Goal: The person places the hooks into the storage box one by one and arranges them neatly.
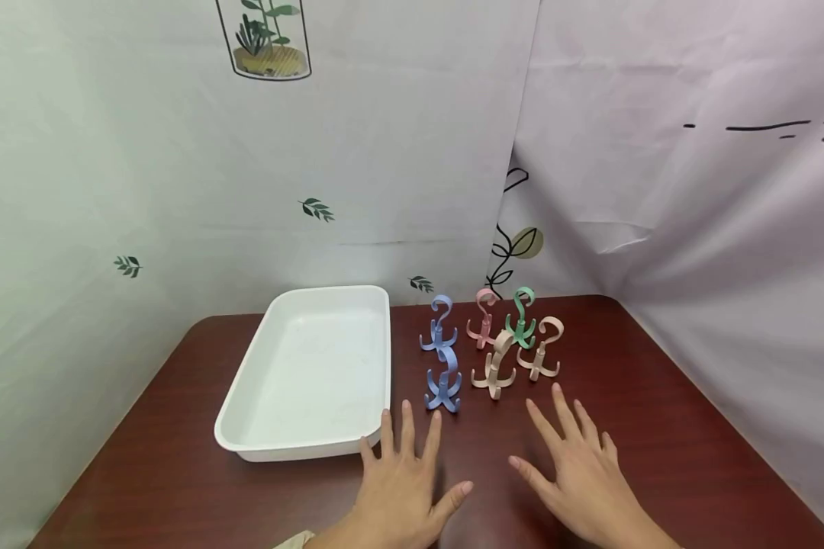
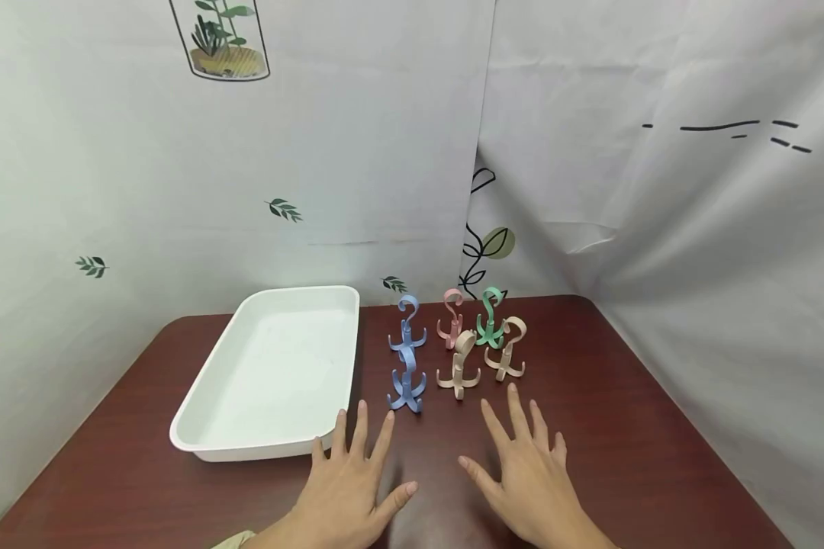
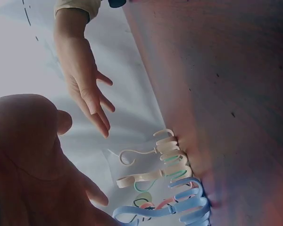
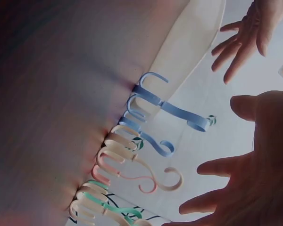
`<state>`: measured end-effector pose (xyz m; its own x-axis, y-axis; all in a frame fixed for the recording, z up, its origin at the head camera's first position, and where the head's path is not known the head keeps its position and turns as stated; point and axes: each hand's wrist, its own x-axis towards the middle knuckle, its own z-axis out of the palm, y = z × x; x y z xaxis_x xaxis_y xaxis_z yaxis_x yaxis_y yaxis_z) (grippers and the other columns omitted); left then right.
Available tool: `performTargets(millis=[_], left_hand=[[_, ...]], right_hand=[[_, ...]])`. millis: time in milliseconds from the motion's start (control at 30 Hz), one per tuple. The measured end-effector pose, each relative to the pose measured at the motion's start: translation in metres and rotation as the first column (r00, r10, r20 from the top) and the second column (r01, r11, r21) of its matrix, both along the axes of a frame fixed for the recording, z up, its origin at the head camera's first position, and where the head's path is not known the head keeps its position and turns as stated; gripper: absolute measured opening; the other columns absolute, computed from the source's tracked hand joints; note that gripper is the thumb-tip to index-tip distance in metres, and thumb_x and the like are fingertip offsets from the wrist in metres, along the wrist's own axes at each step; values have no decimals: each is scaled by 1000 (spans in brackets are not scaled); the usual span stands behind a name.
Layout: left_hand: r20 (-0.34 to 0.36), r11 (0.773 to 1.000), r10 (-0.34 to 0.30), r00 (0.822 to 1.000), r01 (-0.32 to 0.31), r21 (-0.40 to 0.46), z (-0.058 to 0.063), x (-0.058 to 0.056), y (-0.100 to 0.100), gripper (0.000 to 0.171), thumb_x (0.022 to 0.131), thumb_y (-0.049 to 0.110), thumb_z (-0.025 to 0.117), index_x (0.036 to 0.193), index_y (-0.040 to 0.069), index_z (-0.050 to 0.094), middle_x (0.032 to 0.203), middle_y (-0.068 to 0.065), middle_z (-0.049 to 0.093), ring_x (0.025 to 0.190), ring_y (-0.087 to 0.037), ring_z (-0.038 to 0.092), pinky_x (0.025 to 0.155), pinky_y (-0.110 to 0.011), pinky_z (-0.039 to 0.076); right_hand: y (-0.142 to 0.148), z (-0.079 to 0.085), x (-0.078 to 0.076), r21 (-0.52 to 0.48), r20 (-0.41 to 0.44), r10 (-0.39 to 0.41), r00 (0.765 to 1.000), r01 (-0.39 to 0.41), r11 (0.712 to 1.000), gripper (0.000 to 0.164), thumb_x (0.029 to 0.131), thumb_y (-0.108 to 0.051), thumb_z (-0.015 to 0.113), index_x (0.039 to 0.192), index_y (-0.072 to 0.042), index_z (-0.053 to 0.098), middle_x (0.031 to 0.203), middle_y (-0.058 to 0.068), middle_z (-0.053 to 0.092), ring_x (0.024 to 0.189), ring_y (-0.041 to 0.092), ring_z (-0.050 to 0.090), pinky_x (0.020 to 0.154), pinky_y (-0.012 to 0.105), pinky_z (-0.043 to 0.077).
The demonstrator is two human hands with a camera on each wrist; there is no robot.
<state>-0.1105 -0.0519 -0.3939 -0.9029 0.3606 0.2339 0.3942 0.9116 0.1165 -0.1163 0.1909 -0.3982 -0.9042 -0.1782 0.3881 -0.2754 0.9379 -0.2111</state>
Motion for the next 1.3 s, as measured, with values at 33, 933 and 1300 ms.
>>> performTargets(millis=[33,933,1300], left_hand=[[-7,1000,1,1000,-1,-6,0,0,0,85,85,74,18,147,15,25,146,-28,22,128,-54,21,85,-73,26],[-20,928,159,987,-143,345,85,-79,-183,62,95,47,42,139,5,36,138,-27,35,121,-49,33,89,-67,29],[373,577,266,889,-457,676,-31,-180,-305,75,91,60,33,148,12,20,145,-21,31,124,-42,38,73,-42,52]], right_hand=[[0,0,0,-2,3,2,1000,-2,1000,75,81,-63,54,143,-26,34,153,10,13,134,42,20,88,70,24],[-55,43,-65,-312,24,161,987,-145,939,53,81,-49,65,122,-16,55,79,-16,64,66,-2,59,60,26,47],[-97,46,-101,-234,20,42,999,-36,971,27,80,-33,69,90,-8,67,62,-4,54,54,12,47,45,27,37]])
